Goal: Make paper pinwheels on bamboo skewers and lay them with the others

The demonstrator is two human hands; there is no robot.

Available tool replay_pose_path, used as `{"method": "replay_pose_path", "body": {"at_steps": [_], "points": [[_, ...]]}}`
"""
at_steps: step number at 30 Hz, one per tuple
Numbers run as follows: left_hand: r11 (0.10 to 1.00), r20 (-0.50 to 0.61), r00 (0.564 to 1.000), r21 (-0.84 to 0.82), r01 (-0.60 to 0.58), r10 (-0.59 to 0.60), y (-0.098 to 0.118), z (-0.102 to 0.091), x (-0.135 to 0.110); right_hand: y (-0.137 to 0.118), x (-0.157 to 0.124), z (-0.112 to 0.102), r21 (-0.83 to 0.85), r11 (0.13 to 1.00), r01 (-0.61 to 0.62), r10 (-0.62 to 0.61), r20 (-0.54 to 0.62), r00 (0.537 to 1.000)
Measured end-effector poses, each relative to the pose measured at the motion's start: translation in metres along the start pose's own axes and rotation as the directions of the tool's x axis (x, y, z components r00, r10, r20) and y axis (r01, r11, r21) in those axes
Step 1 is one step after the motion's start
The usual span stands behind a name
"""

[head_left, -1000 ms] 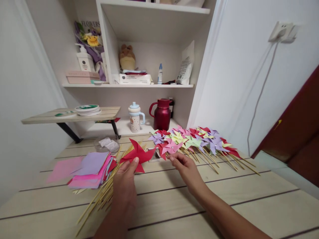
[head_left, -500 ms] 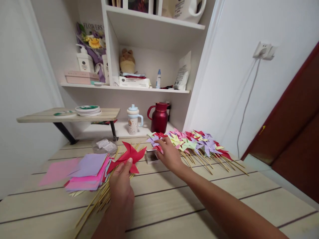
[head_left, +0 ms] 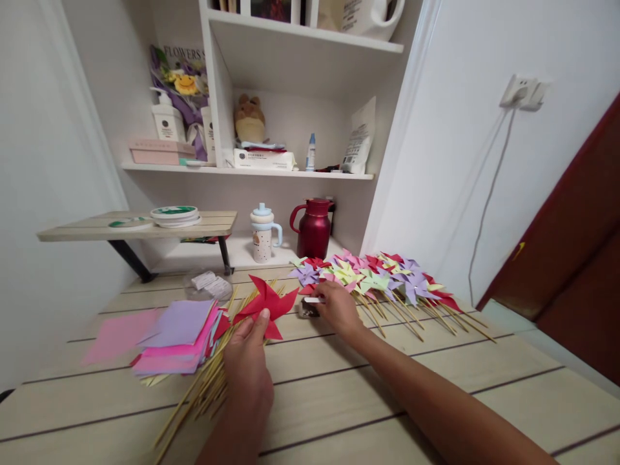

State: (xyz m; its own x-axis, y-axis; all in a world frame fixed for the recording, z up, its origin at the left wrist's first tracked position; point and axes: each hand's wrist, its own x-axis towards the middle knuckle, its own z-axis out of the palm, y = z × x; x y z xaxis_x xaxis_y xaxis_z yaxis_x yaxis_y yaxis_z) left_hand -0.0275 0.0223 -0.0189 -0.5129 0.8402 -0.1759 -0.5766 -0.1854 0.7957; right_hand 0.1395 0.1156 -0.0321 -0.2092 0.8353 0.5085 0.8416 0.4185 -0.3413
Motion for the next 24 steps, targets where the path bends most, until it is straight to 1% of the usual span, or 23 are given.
{"method": "replay_pose_path", "body": {"at_steps": [4, 8, 15, 20, 24], "points": [[1.0, -0.001, 1.0, 0.005, 0.004, -0.004, 0.0, 0.001, -0.003, 0.005, -0.013, 0.004, 0.039, 0.999, -0.017, 0.018, -0.012, 1.0], [1.0, -0.015, 1.0, 0.011, 0.009, -0.009, 0.0, 0.001, -0.003, 0.005, -0.022, 0.005, 0.067, 0.998, 0.0, 0.0, 0.008, 1.0], [1.0, -0.009, 1.0, 0.02, 0.011, -0.011, -0.001, 0.0, -0.005, -0.001, -0.035, 0.003, 0.031, 0.999, 0.033, -0.034, 0.049, 0.998], [1.0, 0.007, 1.0, 0.013, 0.015, -0.015, -0.001, 0.001, -0.007, -0.007, -0.038, 0.005, 0.024, 0.997, 0.067, -0.069, 0.075, 0.995], [1.0, 0.017, 1.0, 0.01, 0.015, -0.015, -0.001, 0.002, -0.007, -0.009, -0.034, 0.005, 0.031, 0.999, 0.031, -0.034, 0.075, 0.997]]}}
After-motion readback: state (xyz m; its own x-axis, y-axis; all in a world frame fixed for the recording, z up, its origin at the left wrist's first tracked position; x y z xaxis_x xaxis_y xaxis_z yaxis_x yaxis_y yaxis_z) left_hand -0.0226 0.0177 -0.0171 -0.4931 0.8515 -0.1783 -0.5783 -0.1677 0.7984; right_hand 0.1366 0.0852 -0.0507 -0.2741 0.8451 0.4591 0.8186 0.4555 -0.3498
